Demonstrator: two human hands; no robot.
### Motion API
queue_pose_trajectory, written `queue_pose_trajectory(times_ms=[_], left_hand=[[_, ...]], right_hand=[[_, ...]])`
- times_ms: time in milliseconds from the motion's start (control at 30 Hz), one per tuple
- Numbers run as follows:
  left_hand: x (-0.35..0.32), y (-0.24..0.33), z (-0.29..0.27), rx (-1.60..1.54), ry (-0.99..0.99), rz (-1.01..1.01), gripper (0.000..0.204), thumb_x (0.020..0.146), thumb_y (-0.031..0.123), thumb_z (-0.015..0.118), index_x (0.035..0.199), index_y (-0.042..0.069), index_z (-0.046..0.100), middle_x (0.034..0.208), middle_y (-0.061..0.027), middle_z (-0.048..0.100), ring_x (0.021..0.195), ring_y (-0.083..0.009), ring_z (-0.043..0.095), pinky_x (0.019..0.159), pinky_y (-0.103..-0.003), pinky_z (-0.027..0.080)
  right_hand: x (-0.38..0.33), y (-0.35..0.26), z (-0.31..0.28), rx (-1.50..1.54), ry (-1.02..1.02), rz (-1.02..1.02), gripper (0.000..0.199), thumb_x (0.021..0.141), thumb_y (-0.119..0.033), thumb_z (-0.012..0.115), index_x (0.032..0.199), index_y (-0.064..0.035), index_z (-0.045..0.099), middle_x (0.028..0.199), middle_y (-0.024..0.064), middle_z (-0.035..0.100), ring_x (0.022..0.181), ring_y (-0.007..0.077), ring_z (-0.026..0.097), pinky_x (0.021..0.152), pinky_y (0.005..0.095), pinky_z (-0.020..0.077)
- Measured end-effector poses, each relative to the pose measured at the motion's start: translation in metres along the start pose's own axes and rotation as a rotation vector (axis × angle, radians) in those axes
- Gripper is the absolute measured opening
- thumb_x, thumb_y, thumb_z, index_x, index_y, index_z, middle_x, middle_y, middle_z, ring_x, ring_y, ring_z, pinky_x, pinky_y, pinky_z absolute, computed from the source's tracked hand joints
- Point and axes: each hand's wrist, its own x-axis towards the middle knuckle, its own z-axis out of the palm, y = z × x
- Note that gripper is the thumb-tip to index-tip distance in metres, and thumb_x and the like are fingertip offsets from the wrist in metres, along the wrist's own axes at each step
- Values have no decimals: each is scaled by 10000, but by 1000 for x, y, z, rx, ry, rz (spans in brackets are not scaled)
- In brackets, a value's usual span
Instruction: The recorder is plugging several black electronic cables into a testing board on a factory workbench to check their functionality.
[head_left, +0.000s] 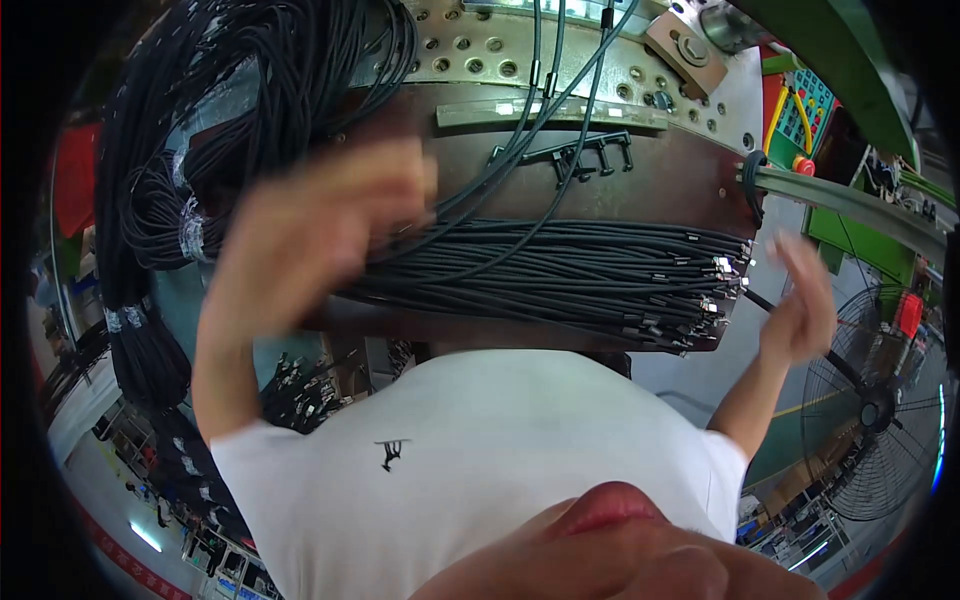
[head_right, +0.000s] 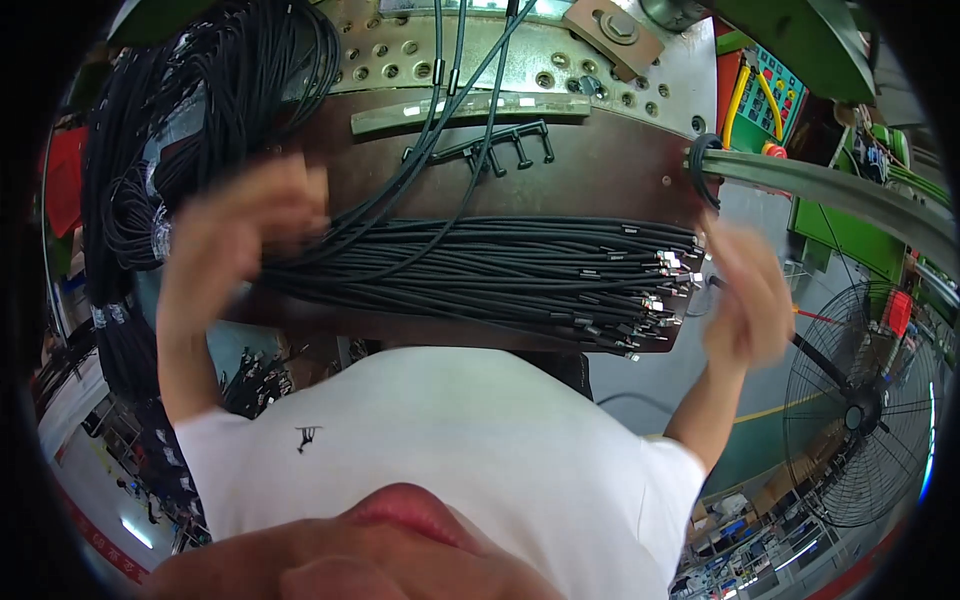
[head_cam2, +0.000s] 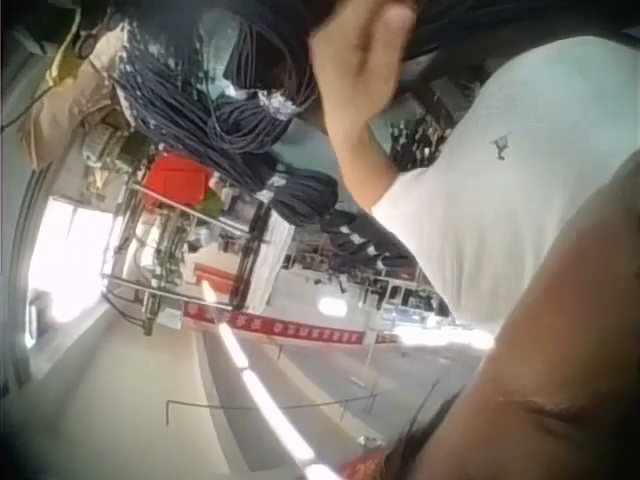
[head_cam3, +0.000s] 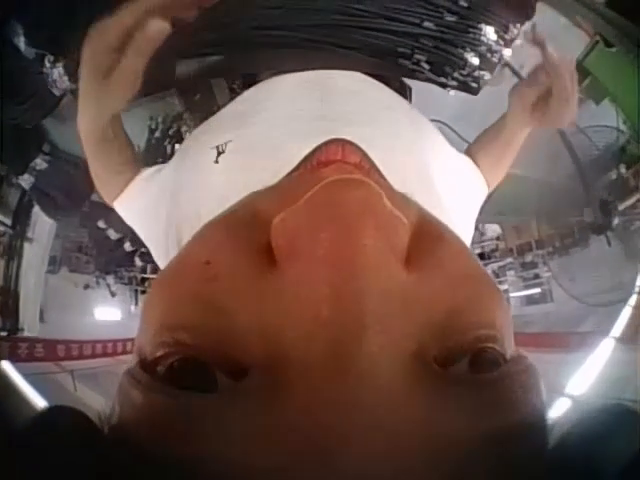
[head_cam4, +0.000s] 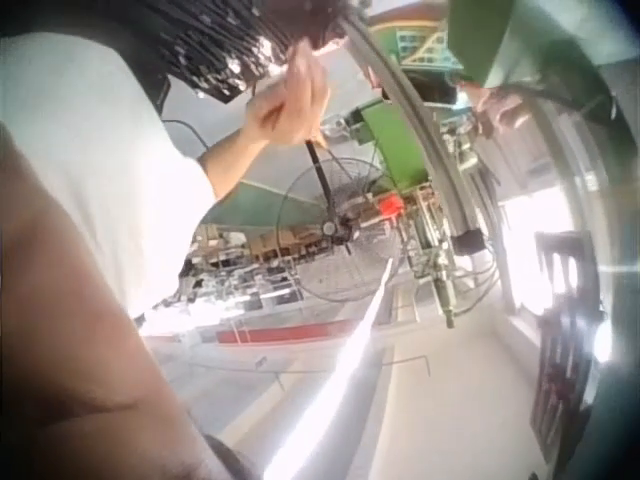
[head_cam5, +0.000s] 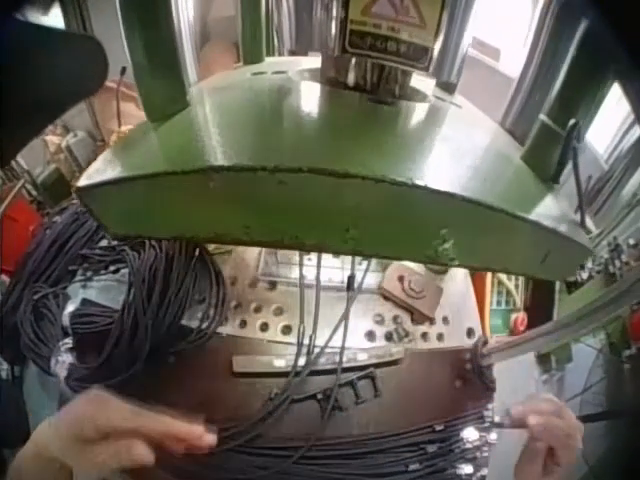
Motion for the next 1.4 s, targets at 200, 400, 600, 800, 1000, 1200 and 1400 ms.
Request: queue_pose_trajectory(times_ms=[200,400,600,800,1000,1200,1400], left_hand=[[-107,-126,89,854,-24,-378,279,895,157,592,1129,18,652,1048,-215,661,1007,-384,618,893,-454,467],[-130,-199,96,1039,438,-68,327,889,141,577,1176,-6,631,1213,-196,621,1138,-347,566,1004,-424,417],[-106,-179,85,844,313,-345,277,870,156,591,1089,5,670,1144,-205,648,1066,-372,600,948,-435,458],[-105,-173,78,1027,220,-301,271,839,157,608,1069,35,685,1095,-210,659,1021,-396,610,879,-466,487],[-108,-189,74,1222,207,-184,213,845,168,609,987,47,713,1017,-199,680,935,-391,639,818,-485,502],[-107,-177,76,1204,138,-252,214,860,153,581,1003,55,707,1014,-193,678,924,-391,638,825,-484,497],[-102,-103,102,833,-53,-204,343,913,332,601,1070,39,682,1021,-197,681,938,-392,638,815,-461,502]], right_hand=[[-198,4,43,-290,9,759,337,933,-92,553,1260,-11,570,1238,139,594,1156,259,525,1021,373,404],[-260,28,102,-191,-194,371,389,851,-37,631,1239,-36,610,1259,162,607,1204,338,530,1055,430,400],[-263,18,103,-189,-90,510,353,739,5,699,1082,-79,683,1124,140,658,1089,357,592,975,451,453],[-244,18,111,-351,-119,451,284,762,-35,658,1039,-85,700,1081,127,673,1055,360,600,938,457,468],[-239,21,117,-284,-87,451,236,756,19,633,972,-55,692,973,123,683,942,343,630,840,444,495],[-226,13,106,-278,-35,435,219,766,-3,666,980,-47,687,993,128,686,939,340,636,812,430,503],[-111,-75,15,-198,-916,946,343,846,-291,718,1012,7,683,892,146,710,759,305,689,740,381,545]])
